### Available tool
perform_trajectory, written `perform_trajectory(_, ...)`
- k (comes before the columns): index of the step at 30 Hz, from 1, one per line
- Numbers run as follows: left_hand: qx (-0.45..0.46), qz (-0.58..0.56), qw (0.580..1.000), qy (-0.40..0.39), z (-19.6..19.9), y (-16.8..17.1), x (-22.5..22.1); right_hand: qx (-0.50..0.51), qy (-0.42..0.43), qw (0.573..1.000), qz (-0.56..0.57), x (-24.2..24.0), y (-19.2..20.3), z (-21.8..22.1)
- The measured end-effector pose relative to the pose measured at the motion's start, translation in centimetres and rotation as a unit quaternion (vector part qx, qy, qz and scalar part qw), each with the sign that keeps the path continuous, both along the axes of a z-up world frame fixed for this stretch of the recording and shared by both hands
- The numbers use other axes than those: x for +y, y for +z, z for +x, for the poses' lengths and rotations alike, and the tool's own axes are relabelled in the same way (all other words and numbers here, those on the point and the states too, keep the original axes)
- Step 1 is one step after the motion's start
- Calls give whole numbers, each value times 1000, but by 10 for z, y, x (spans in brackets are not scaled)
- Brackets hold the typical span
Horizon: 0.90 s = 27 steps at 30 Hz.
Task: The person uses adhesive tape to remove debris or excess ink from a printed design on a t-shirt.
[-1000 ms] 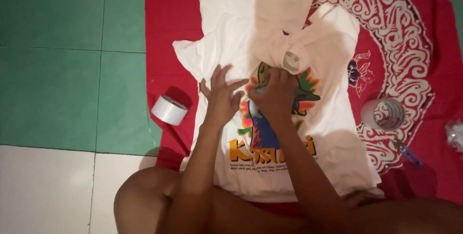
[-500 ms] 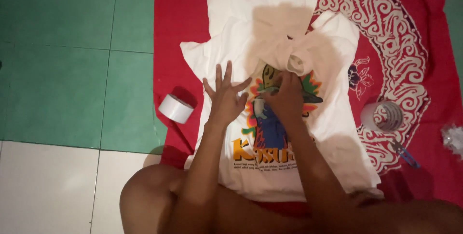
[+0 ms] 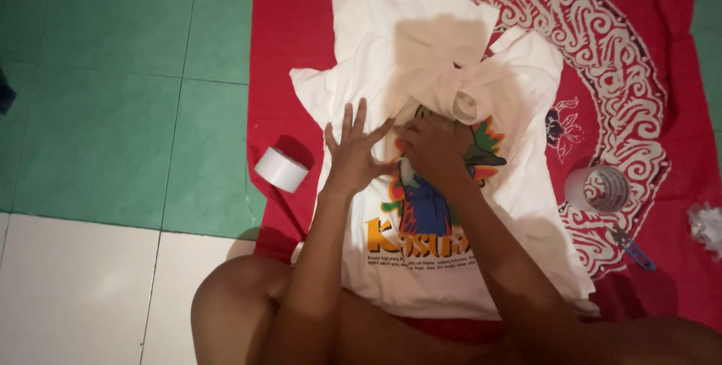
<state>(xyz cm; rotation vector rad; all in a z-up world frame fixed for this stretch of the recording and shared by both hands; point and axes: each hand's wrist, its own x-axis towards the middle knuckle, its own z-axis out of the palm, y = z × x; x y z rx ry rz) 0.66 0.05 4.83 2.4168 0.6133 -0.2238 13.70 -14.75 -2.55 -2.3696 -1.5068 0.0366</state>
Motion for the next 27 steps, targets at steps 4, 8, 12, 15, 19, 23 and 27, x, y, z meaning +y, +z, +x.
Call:
perform_trajectory(4, 4, 0, 1000, -2, 2, 5, 0, 75, -17, 997, -30, 5, -31, 15)
perform_trajectory(8, 29, 1, 1000, -8, 1, 14, -1, -66, 3, 997, -50, 10, -45, 30)
perform_trajectory(12, 47, 2, 999, -20, 3, 10, -1, 146, 14, 989, -32, 17, -32, 45)
perform_trajectory(15, 62, -2, 998, -20, 6, 14, -1, 186, 48, 981, -40, 18, -13, 51)
perform_trajectory(19, 68, 2, 997, -21, 7, 17, -3, 294, 81, 952, -7, 8, 40, 48)
perform_trajectory(23, 74, 4, 997, -20, 7, 18, -3, 340, 144, 927, 66, -2, 42, 54)
perform_trajectory(27, 77, 1, 997, -20, 8, 18, -3, 372, 163, 907, 112, -8, 30, 56)
